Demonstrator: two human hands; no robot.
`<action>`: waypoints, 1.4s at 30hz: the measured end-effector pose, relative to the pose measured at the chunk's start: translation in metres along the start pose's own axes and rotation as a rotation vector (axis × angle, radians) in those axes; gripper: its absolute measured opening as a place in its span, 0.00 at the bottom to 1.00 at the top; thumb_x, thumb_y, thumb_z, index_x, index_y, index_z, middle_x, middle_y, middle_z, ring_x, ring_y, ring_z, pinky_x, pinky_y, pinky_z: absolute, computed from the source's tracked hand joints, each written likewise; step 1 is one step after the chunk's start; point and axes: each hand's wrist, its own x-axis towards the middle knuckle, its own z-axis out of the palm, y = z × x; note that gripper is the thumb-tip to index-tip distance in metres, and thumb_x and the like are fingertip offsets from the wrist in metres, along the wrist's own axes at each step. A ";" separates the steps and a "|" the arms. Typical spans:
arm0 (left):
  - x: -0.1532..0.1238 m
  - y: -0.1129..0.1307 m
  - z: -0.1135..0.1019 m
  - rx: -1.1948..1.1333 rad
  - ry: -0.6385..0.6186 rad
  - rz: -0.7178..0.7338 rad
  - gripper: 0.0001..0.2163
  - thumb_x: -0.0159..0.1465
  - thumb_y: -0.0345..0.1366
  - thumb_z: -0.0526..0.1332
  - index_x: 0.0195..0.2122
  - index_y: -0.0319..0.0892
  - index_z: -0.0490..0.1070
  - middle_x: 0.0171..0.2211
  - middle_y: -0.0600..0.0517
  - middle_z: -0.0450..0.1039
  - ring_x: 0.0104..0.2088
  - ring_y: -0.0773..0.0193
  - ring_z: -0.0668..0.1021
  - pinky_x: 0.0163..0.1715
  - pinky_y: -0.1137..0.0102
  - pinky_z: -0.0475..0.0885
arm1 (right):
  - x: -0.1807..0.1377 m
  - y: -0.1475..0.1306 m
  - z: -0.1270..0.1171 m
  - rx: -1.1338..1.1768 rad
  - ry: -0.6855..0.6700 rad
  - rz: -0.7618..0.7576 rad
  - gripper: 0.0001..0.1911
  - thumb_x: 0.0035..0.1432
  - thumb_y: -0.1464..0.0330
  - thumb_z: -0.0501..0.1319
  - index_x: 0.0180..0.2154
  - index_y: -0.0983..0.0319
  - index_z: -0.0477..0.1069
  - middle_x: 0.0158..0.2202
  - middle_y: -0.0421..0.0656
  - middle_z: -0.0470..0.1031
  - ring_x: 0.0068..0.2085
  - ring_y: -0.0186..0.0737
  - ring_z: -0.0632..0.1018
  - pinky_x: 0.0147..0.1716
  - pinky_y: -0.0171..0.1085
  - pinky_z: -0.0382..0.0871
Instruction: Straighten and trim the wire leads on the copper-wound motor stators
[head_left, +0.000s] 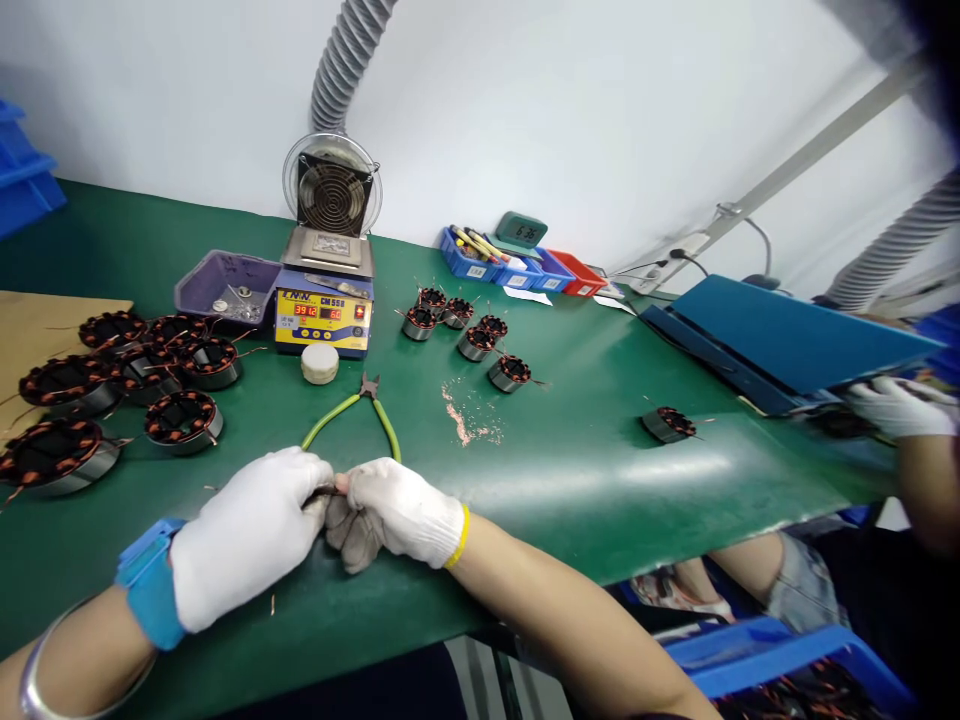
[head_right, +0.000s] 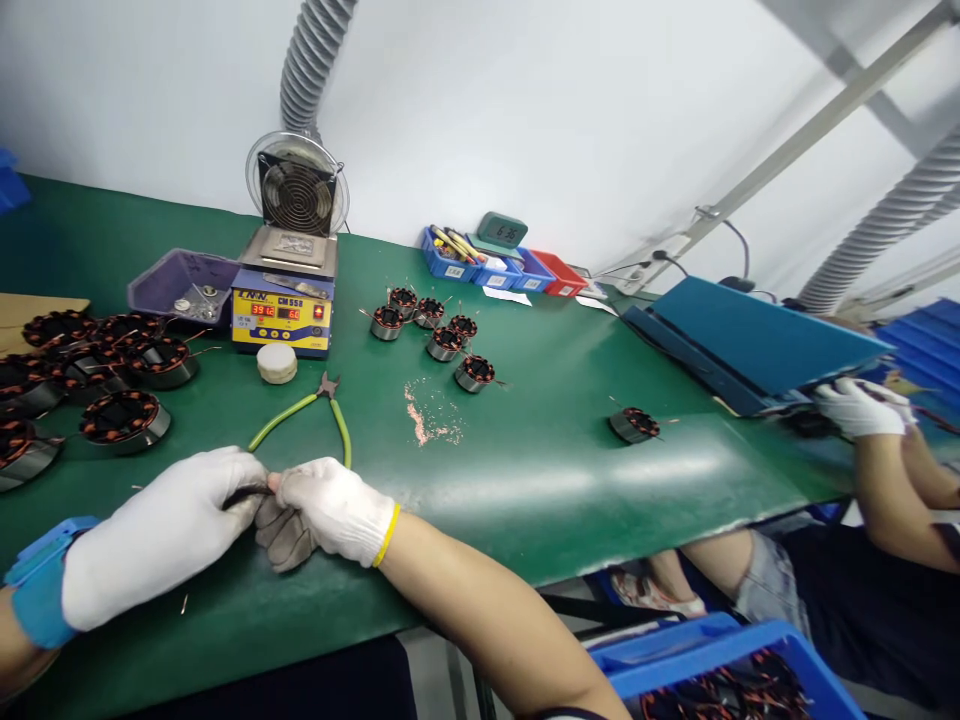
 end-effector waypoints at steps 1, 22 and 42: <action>0.000 -0.001 0.000 0.013 -0.007 0.001 0.10 0.58 0.30 0.50 0.28 0.44 0.71 0.30 0.51 0.71 0.34 0.59 0.73 0.35 0.67 0.68 | 0.001 0.001 0.001 0.004 0.011 -0.011 0.16 0.58 0.63 0.59 0.24 0.68 0.68 0.19 0.47 0.71 0.17 0.36 0.72 0.17 0.30 0.70; -0.009 0.010 -0.040 -0.474 -0.755 -0.064 0.08 0.46 0.36 0.59 0.29 0.47 0.71 0.25 0.58 0.74 0.25 0.63 0.76 0.22 0.74 0.67 | -0.083 -0.028 0.003 -1.937 -0.083 -0.834 0.12 0.63 0.71 0.51 0.43 0.66 0.71 0.36 0.52 0.75 0.31 0.45 0.75 0.29 0.40 0.66; -0.006 0.017 -0.022 0.178 0.072 0.450 0.08 0.64 0.35 0.57 0.41 0.36 0.70 0.32 0.44 0.69 0.34 0.56 0.73 0.35 0.59 0.67 | -0.040 0.024 -0.007 -0.354 0.259 -0.390 0.28 0.52 0.42 0.61 0.25 0.61 0.65 0.21 0.42 0.67 0.20 0.35 0.68 0.19 0.34 0.61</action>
